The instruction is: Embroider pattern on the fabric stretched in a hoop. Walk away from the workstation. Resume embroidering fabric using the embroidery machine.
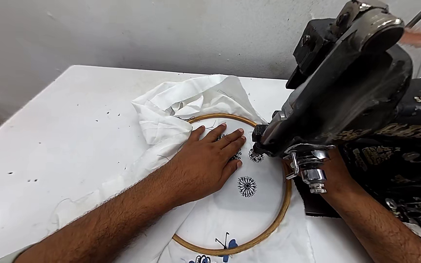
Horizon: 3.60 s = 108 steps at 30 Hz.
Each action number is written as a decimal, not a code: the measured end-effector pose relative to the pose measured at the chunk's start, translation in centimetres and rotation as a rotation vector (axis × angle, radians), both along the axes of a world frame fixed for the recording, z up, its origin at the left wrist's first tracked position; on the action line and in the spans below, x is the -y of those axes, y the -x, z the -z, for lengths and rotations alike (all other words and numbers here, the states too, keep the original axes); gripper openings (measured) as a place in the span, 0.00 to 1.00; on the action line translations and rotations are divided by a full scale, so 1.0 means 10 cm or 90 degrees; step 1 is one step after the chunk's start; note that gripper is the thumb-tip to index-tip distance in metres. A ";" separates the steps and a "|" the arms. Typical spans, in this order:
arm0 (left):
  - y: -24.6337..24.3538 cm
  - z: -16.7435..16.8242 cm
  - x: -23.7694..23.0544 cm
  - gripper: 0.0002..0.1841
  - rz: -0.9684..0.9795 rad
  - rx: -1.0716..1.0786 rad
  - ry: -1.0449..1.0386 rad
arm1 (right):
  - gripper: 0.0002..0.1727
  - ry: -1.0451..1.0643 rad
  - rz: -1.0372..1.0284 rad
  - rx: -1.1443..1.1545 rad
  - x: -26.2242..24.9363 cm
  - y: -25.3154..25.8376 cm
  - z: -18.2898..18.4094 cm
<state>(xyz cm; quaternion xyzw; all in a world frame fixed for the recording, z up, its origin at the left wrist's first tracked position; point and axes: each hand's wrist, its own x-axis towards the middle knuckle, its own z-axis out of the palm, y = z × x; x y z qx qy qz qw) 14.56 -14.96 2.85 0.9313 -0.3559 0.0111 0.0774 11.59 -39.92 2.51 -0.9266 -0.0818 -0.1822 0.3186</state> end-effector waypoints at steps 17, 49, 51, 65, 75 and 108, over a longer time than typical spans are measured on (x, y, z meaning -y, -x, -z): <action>-0.01 -0.01 0.00 0.31 0.000 -0.004 -0.003 | 0.14 0.011 0.004 0.015 0.00 -0.03 0.01; 0.00 0.01 0.00 0.30 0.002 -0.002 0.007 | 0.14 0.030 -0.003 0.016 0.01 -0.01 -0.02; -0.01 0.00 0.00 0.31 -0.006 -0.006 0.001 | 0.15 -0.036 -0.009 -0.001 0.01 -0.01 0.01; 0.01 -0.02 -0.03 0.31 -0.016 -0.009 -0.012 | 0.10 0.054 -0.012 -0.017 0.00 -0.03 -0.12; 0.01 -0.07 -0.04 0.31 -0.032 -0.034 -0.033 | 0.14 -0.024 -0.008 -0.004 -0.04 0.00 -0.07; 0.01 -0.09 -0.06 0.31 -0.042 -0.047 -0.046 | 0.13 0.038 -0.011 0.028 -0.03 -0.02 0.03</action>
